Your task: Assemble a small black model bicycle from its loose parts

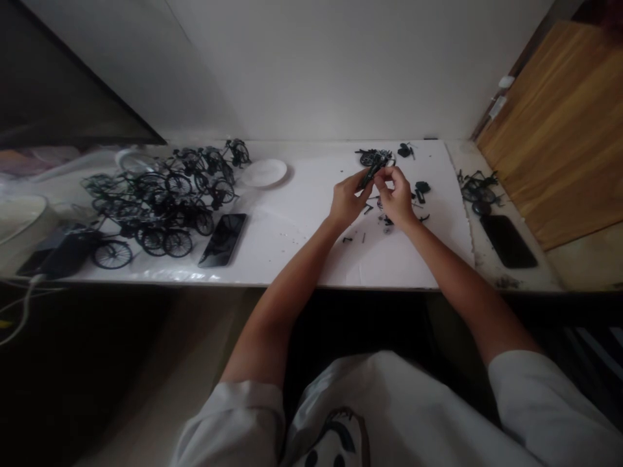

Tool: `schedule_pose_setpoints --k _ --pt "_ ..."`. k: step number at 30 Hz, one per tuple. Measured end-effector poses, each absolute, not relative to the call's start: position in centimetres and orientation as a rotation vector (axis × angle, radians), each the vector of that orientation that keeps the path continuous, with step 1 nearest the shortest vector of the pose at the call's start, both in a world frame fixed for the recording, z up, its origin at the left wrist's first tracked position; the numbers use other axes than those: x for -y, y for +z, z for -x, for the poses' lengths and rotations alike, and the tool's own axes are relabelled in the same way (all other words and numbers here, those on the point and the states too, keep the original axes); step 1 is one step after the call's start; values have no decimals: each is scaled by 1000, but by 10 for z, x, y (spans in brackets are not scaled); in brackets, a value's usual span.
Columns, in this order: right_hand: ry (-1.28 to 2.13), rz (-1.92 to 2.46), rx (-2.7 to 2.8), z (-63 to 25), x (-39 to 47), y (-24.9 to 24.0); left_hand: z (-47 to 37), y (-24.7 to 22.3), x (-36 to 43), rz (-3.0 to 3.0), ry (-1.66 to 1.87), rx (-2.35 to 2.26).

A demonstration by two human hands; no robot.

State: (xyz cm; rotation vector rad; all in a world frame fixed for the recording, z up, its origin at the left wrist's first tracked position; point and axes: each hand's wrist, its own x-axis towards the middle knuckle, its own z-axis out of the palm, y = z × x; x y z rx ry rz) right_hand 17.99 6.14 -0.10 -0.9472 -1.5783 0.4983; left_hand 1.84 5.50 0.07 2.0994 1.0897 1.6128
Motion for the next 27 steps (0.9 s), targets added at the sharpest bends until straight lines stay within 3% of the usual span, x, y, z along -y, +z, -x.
schedule_pose_setpoints --k 27 --pt "356 963 1659 -177 -46 13 -19 -5 -58 -2001 1635 -1181"
